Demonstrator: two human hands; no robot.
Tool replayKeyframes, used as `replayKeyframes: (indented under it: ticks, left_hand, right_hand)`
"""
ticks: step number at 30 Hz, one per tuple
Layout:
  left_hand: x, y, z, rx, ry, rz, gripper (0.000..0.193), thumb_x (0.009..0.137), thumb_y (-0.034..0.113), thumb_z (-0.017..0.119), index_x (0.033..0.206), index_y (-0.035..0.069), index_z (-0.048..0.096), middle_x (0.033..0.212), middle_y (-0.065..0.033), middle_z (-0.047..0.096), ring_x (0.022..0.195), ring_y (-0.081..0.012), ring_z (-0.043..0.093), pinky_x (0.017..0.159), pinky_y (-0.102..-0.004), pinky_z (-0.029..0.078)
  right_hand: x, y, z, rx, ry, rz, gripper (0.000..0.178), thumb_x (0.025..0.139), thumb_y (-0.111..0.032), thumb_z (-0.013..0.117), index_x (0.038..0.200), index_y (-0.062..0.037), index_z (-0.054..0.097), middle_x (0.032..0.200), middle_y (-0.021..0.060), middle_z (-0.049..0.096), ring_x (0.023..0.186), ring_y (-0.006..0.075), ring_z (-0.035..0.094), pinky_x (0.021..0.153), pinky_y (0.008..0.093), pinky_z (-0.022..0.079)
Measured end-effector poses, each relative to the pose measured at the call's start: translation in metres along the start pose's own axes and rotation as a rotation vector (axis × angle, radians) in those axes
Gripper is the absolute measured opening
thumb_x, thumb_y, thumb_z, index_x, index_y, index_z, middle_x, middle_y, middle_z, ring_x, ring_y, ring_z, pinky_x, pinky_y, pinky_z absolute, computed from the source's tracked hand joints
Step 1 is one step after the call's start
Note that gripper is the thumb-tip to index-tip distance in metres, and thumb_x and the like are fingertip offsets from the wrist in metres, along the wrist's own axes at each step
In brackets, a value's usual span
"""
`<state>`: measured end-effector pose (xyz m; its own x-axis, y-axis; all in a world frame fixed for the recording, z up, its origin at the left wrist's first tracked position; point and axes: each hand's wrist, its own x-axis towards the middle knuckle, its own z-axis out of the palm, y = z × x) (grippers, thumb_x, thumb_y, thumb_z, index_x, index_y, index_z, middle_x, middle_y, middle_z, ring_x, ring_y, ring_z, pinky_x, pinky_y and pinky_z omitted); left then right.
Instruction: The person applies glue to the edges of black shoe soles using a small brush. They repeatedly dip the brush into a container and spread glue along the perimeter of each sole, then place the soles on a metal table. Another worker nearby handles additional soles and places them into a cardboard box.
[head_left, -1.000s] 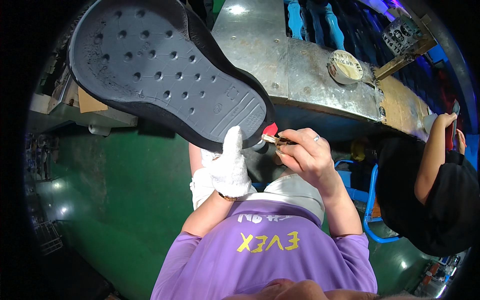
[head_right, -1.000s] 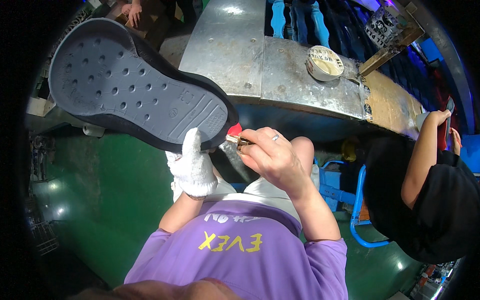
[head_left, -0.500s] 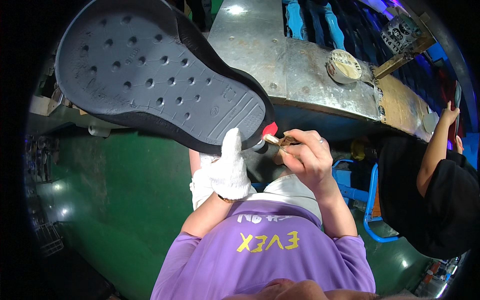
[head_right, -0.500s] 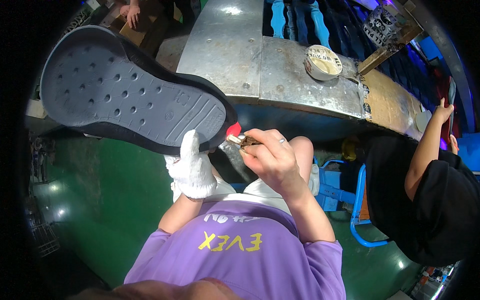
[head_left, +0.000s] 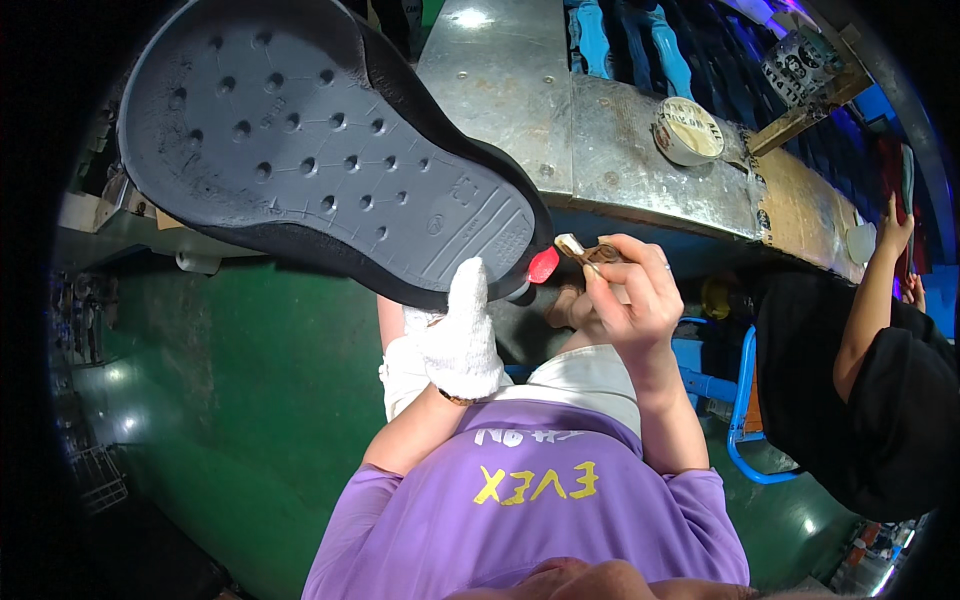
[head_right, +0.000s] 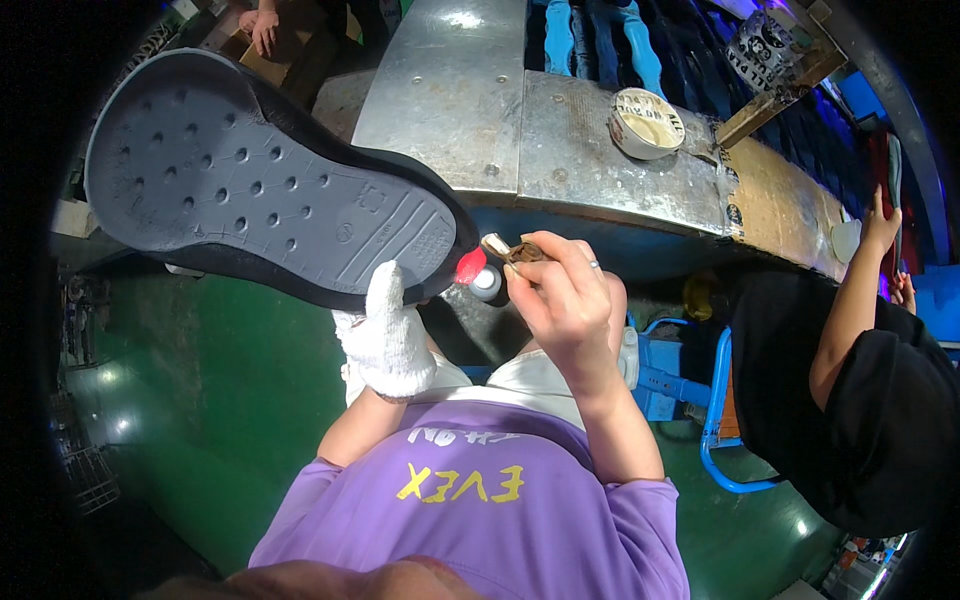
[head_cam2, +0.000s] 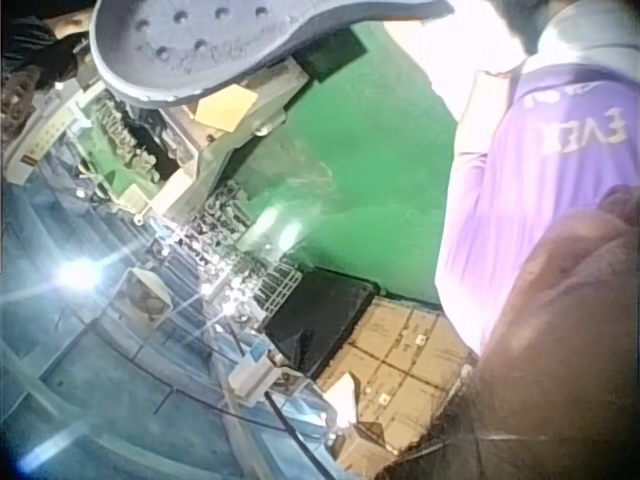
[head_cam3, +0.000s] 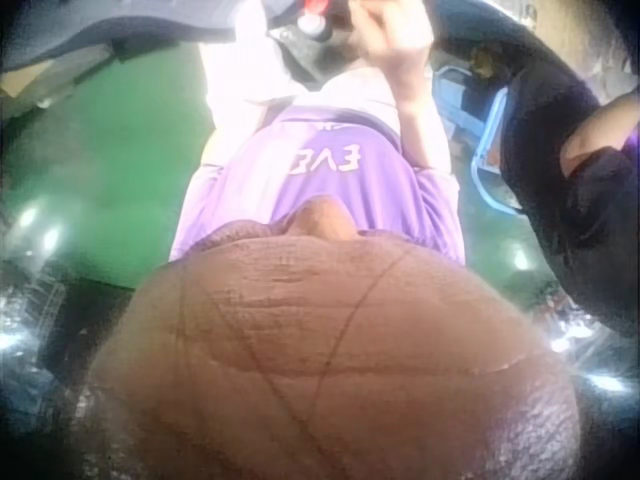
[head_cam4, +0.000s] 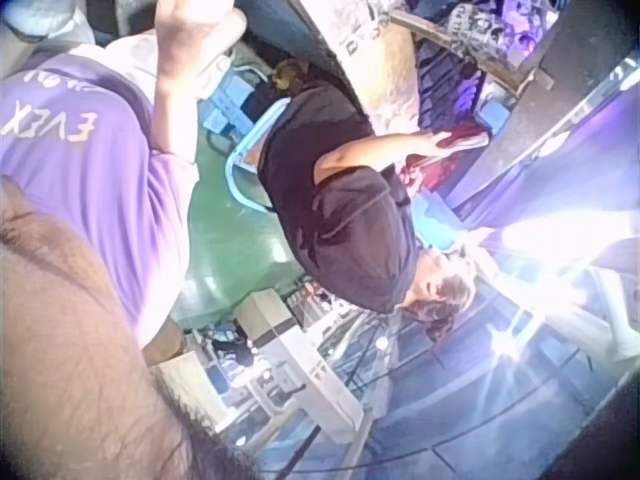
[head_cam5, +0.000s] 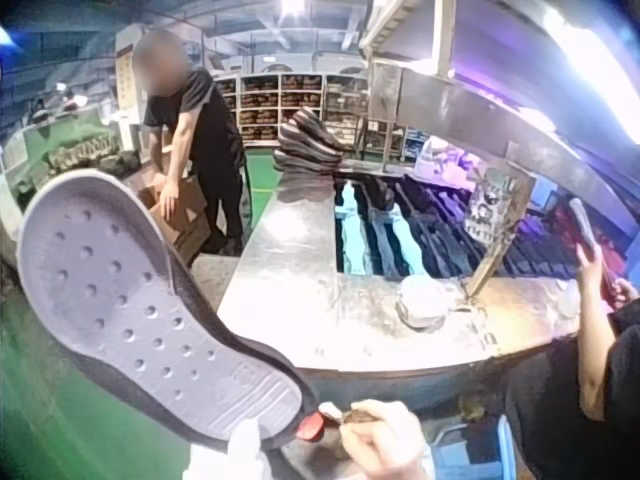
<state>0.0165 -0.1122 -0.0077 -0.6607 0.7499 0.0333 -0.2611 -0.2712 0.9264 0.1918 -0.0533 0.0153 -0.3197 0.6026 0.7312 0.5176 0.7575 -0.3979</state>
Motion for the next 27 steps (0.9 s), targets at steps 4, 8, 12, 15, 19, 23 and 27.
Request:
replayKeyframes:
  ticks: [4,8,12,15,19,23,27]
  left_hand:
    - [0.0,-0.004,-0.002,0.019,0.028,-0.007,0.032,0.094,0.003,0.068,0.125,0.004,0.059,0.112,-0.0094,0.068,0.089,-0.0177,0.067,0.069,-0.0307,0.056]
    - [-0.002,-0.005,-0.002,-0.002,0.061,-0.032,0.031,0.094,0.002,0.067,0.124,0.004,0.059,0.11,-0.0093,0.068,0.088,-0.0172,0.067,0.069,-0.0312,0.056]
    - [-0.001,-0.001,-0.001,0.021,0.026,-0.026,0.029,0.094,0.002,0.067,0.122,0.004,0.06,0.107,-0.0098,0.068,0.085,-0.0179,0.067,0.068,-0.0313,0.056]
    - [-0.001,0.001,0.0,0.021,0.036,-0.044,0.027,0.094,0.003,0.067,0.12,0.004,0.06,0.105,-0.01,0.068,0.083,-0.0185,0.067,0.067,-0.0314,0.056]
    - [0.001,0.002,-0.003,-0.053,0.027,-0.055,0.026,0.094,0.004,0.068,0.119,0.004,0.06,0.104,-0.0101,0.067,0.082,-0.019,0.067,0.065,-0.0325,0.056]
    - [0.002,-0.002,-0.004,0.039,0.076,-0.049,0.028,0.093,0.004,0.068,0.119,0.004,0.06,0.104,-0.0107,0.067,0.081,-0.0196,0.066,0.064,-0.0338,0.057]
    - [0.0,-0.001,-0.005,-0.102,0.073,-0.108,0.028,0.094,0.004,0.068,0.12,0.004,0.06,0.106,-0.0094,0.067,0.082,-0.0191,0.066,0.066,-0.0333,0.057]
  right_hand:
    - [0.004,-0.006,-0.003,0.02,0.004,-0.019,0.02,0.067,0.006,0.079,0.08,0.001,0.065,0.102,0.0154,0.068,0.075,0.0278,0.065,0.061,0.0329,0.054]
    - [0.008,-0.009,-0.002,0.031,-0.1,-0.017,0.019,0.069,0.005,0.077,0.081,0.0014,0.064,0.102,0.0171,0.068,0.08,0.0295,0.066,0.068,0.0354,0.055]
    - [0.012,-0.01,-0.004,0.04,-0.146,-0.079,0.019,0.069,0.003,0.078,0.082,0.001,0.064,0.102,0.0168,0.068,0.08,0.0298,0.066,0.069,0.036,0.054]
    - [0.008,-0.01,-0.004,0.081,-0.186,-0.122,0.019,0.069,-0.001,0.08,0.082,-0.0015,0.065,0.102,0.014,0.068,0.079,0.0276,0.067,0.069,0.0354,0.053]
    - [0.004,-0.018,-0.009,0.085,-0.245,-0.123,0.02,0.07,-0.004,0.08,0.085,-0.0003,0.067,0.104,0.0113,0.066,0.082,0.0262,0.064,0.072,0.0368,0.053]
    - [0.002,-0.019,-0.009,0.114,-0.194,-0.122,0.019,0.07,-0.004,0.08,0.084,-0.0003,0.067,0.104,0.0119,0.067,0.082,0.0268,0.064,0.071,0.0366,0.054]
    - [0.002,-0.023,-0.007,0.099,-0.182,-0.087,0.019,0.069,-0.002,0.08,0.082,0.0001,0.066,0.103,0.0124,0.067,0.081,0.027,0.065,0.07,0.0368,0.054]
